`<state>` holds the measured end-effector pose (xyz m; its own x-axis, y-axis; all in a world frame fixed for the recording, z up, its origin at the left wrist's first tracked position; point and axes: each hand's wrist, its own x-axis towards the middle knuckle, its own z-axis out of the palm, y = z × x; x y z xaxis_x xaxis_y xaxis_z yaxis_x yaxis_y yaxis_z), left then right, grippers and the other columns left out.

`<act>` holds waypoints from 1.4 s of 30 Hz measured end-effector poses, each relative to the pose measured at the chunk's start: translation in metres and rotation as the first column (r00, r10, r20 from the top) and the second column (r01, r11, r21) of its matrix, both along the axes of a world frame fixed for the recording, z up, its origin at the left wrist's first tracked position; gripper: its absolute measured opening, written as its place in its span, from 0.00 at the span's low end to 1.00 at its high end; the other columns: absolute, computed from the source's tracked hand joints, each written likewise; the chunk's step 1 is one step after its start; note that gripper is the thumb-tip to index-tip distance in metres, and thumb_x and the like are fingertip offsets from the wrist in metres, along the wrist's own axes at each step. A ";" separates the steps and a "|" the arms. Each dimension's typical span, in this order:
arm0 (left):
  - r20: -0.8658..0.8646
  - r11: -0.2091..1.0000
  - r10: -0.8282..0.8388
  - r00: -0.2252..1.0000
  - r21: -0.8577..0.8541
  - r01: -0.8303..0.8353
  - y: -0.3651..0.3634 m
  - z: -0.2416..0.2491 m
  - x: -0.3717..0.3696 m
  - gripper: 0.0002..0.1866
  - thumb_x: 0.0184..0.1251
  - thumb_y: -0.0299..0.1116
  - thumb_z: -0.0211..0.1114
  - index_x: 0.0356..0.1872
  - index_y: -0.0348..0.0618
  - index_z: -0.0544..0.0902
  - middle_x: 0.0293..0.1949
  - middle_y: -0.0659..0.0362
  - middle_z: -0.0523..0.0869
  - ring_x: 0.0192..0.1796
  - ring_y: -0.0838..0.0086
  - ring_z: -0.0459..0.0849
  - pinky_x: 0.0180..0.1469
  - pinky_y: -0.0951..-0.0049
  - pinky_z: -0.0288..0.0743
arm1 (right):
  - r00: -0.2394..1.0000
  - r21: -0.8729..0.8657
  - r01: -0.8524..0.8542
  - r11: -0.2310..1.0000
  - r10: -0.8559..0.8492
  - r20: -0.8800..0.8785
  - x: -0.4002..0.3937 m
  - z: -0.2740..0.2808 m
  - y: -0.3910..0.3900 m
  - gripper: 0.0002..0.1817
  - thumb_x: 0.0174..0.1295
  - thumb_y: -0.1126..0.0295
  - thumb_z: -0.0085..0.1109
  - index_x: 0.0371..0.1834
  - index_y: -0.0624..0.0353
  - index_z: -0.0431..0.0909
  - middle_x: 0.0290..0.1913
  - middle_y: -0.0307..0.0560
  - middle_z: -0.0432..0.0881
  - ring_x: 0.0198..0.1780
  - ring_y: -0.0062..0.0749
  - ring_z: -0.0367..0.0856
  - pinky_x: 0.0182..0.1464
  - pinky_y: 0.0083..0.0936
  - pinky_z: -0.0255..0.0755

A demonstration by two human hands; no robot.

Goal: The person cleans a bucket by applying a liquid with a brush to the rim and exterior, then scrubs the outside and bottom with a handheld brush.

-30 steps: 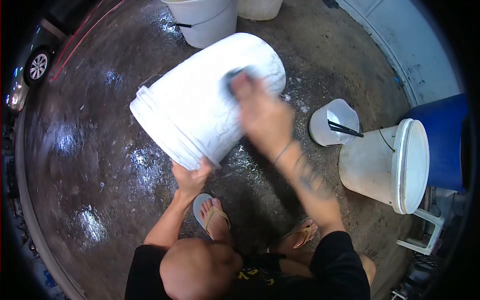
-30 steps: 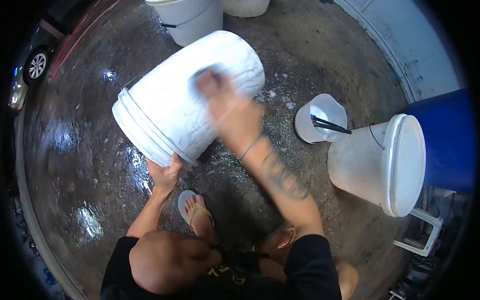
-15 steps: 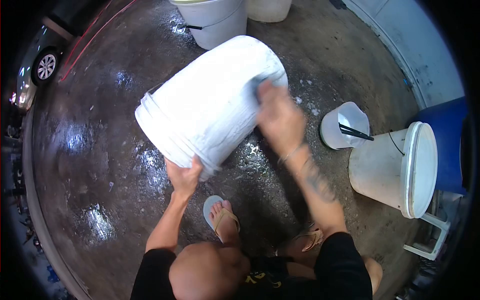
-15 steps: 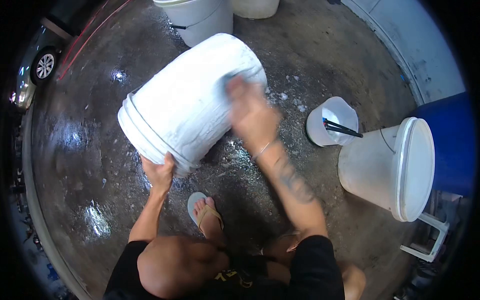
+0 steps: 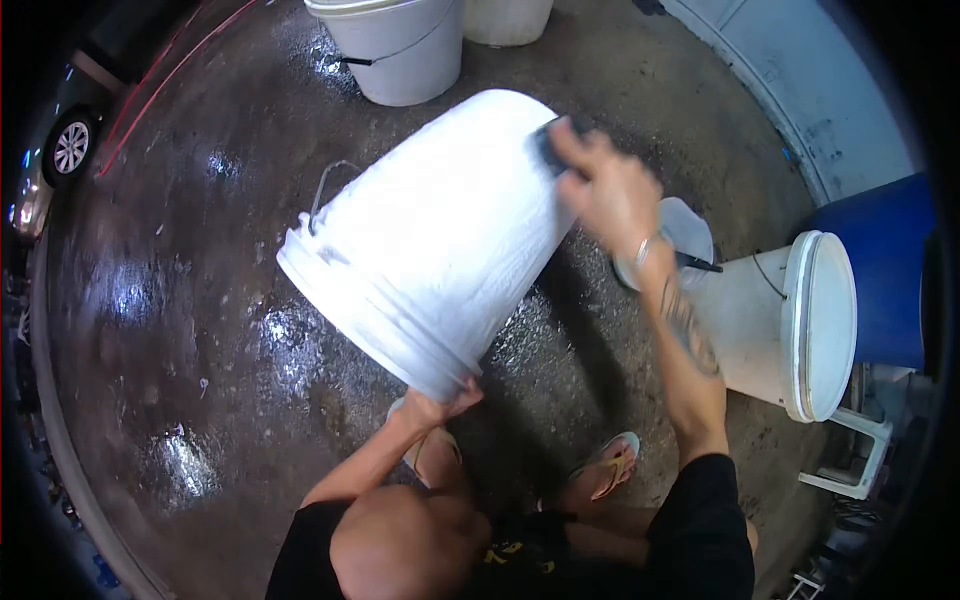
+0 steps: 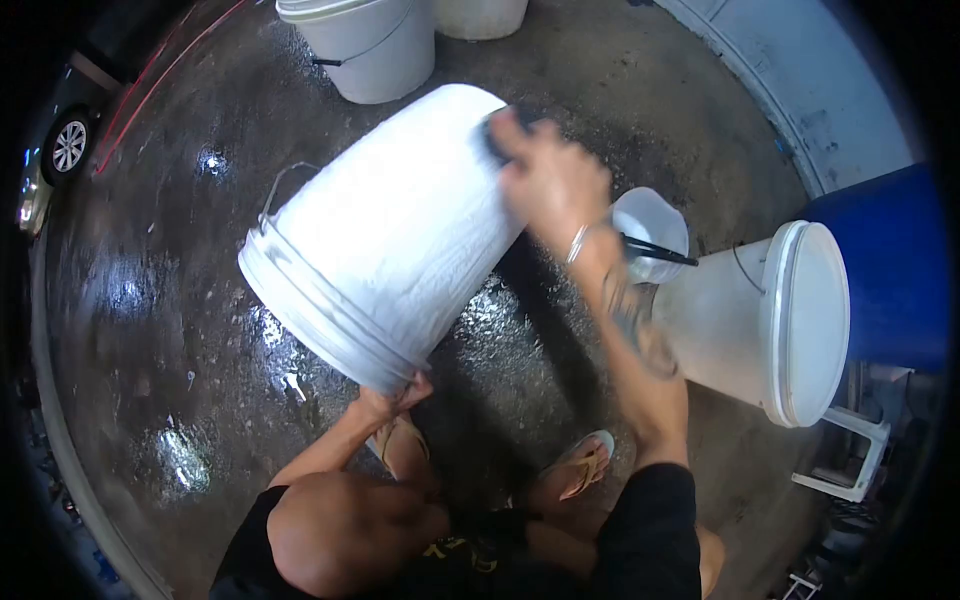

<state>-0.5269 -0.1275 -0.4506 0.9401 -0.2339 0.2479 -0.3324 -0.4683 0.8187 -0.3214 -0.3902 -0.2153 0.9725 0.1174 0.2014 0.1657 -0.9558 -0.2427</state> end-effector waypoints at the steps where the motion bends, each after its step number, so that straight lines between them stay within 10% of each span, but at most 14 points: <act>1: 0.253 0.997 -0.058 0.966 0.055 0.045 -0.004 0.029 0.002 0.05 0.54 0.24 0.71 0.33 0.41 0.86 0.30 0.56 0.89 0.33 0.61 0.90 0.38 0.61 0.86 | 0.982 -0.009 -0.180 0.984 0.180 0.064 -0.042 0.013 0.028 0.35 0.61 0.62 0.62 0.75 0.27 0.71 0.63 0.58 0.82 0.40 0.55 0.90 0.42 0.40 0.87; 5: 0.522 0.989 -0.111 0.846 0.146 0.039 -0.006 0.050 0.003 0.05 0.54 0.24 0.70 0.33 0.40 0.85 0.29 0.56 0.88 0.33 0.61 0.90 0.37 0.60 0.85 | 0.885 0.103 -0.463 0.880 0.453 0.110 -0.081 0.027 0.055 0.28 0.60 0.68 0.60 0.66 0.31 0.75 0.59 0.53 0.83 0.34 0.53 0.90 0.32 0.47 0.85; 9: 0.484 0.988 -0.068 0.872 0.151 -0.007 -0.007 0.048 -0.005 0.04 0.54 0.22 0.70 0.32 0.40 0.86 0.29 0.56 0.88 0.33 0.60 0.90 0.38 0.60 0.86 | 0.981 0.027 0.136 0.990 -0.131 -0.145 0.022 0.023 0.011 0.32 0.62 0.66 0.59 0.72 0.31 0.75 0.56 0.58 0.85 0.38 0.52 0.90 0.43 0.43 0.87; 11: 0.529 0.991 -0.069 0.846 0.132 -0.001 -0.012 0.050 0.002 0.04 0.53 0.23 0.72 0.31 0.40 0.87 0.29 0.57 0.88 0.32 0.61 0.90 0.38 0.60 0.86 | 0.963 -0.096 -0.262 0.960 0.267 0.039 -0.024 0.014 0.039 0.30 0.62 0.62 0.62 0.71 0.35 0.74 0.55 0.61 0.84 0.30 0.49 0.90 0.29 0.36 0.84; 15: 0.535 0.987 -0.130 0.835 0.153 0.055 0.000 0.056 0.002 0.04 0.52 0.24 0.74 0.30 0.41 0.88 0.28 0.57 0.88 0.32 0.62 0.90 0.38 0.60 0.85 | 0.877 0.108 -0.481 0.870 0.474 0.079 -0.073 0.029 0.067 0.35 0.59 0.63 0.62 0.73 0.20 0.72 0.59 0.51 0.86 0.41 0.45 0.92 0.43 0.39 0.87; 19: 0.407 0.988 -0.079 0.910 0.155 0.017 -0.001 0.038 -0.020 0.08 0.52 0.26 0.77 0.33 0.42 0.88 0.32 0.56 0.88 0.36 0.59 0.90 0.41 0.60 0.85 | 0.953 0.044 0.153 0.987 -0.136 -0.270 0.054 0.017 -0.013 0.28 0.64 0.62 0.58 0.71 0.31 0.76 0.54 0.47 0.88 0.41 0.46 0.91 0.46 0.42 0.86; 21: 0.408 0.986 -0.104 0.907 0.162 0.040 -0.003 0.028 -0.013 0.09 0.52 0.26 0.78 0.34 0.42 0.88 0.34 0.56 0.88 0.38 0.58 0.89 0.43 0.59 0.84 | 0.999 -0.219 -0.016 0.976 0.010 -0.032 0.026 0.025 0.010 0.29 0.63 0.64 0.59 0.70 0.30 0.77 0.53 0.47 0.87 0.39 0.47 0.90 0.45 0.42 0.86; 25: 0.340 0.970 -0.243 0.909 0.116 0.216 -0.004 0.008 -0.016 0.15 0.50 0.28 0.80 0.40 0.43 0.87 0.38 0.56 0.87 0.42 0.58 0.88 0.46 0.58 0.82 | 0.771 -0.003 -0.628 0.778 0.622 0.137 -0.071 0.041 0.067 0.32 0.60 0.63 0.62 0.70 0.20 0.75 0.63 0.52 0.82 0.44 0.52 0.90 0.50 0.43 0.86; 27: -0.118 0.943 -0.285 0.951 -0.213 0.256 0.002 -0.018 -0.035 0.16 0.53 0.29 0.80 0.43 0.42 0.86 0.39 0.55 0.87 0.43 0.57 0.88 0.46 0.56 0.82 | 0.898 0.072 -0.418 0.905 0.424 -0.119 -0.048 0.039 0.054 0.26 0.63 0.64 0.56 0.66 0.29 0.79 0.55 0.57 0.85 0.42 0.50 0.91 0.46 0.43 0.85; 30: -0.143 0.934 -0.355 0.924 -0.022 0.356 0.005 -0.004 -0.036 0.20 0.59 0.34 0.78 0.52 0.43 0.84 0.49 0.53 0.87 0.53 0.55 0.85 0.56 0.55 0.79 | 0.944 0.011 0.080 0.997 -0.072 -0.321 0.046 0.032 -0.007 0.23 0.67 0.63 0.52 0.65 0.31 0.80 0.47 0.56 0.88 0.44 0.52 0.90 0.50 0.45 0.84; 37: -0.381 0.941 -0.326 0.865 -0.045 0.335 0.003 0.005 -0.039 0.29 0.67 0.42 0.74 0.67 0.48 0.77 0.68 0.53 0.78 0.71 0.56 0.73 0.73 0.57 0.66 | 0.897 -0.033 -0.439 0.898 0.440 0.041 -0.046 0.017 0.055 0.28 0.67 0.65 0.53 0.71 0.30 0.72 0.52 0.53 0.86 0.44 0.49 0.90 0.44 0.46 0.85; 39: 0.058 0.969 -0.180 0.982 0.180 0.168 -0.001 0.025 -0.033 0.15 0.66 0.38 0.76 0.51 0.50 0.85 0.47 0.61 0.87 0.51 0.65 0.85 0.52 0.64 0.80 | 0.864 -0.006 -0.499 0.867 0.498 0.077 -0.024 0.018 0.043 0.29 0.67 0.66 0.53 0.72 0.30 0.71 0.53 0.53 0.86 0.44 0.49 0.90 0.43 0.46 0.85; 41: -0.414 0.961 -0.236 0.879 -0.235 0.147 0.006 0.026 -0.040 0.14 0.62 0.33 0.78 0.47 0.47 0.87 0.43 0.57 0.88 0.46 0.65 0.86 0.49 0.67 0.82 | 0.952 -0.083 0.128 0.988 -0.146 -0.270 0.040 0.034 -0.001 0.32 0.66 0.66 0.54 0.75 0.33 0.68 0.52 0.58 0.84 0.44 0.51 0.90 0.45 0.49 0.84; 42: -0.407 0.961 -0.236 0.882 -0.231 0.151 0.008 0.027 -0.036 0.14 0.62 0.33 0.78 0.47 0.47 0.87 0.43 0.57 0.88 0.46 0.65 0.86 0.49 0.67 0.82 | 0.984 -0.121 0.102 0.987 -0.118 -0.135 0.035 0.023 0.000 0.32 0.65 0.66 0.55 0.75 0.33 0.68 0.50 0.58 0.84 0.43 0.52 0.89 0.44 0.49 0.84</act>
<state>-0.5628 -0.1192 -0.4232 0.9048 -0.4116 -0.1091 0.0008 -0.2546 0.9670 -0.2864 -0.3905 -0.1928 0.9984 0.0226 0.0526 0.0300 -0.9889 -0.1454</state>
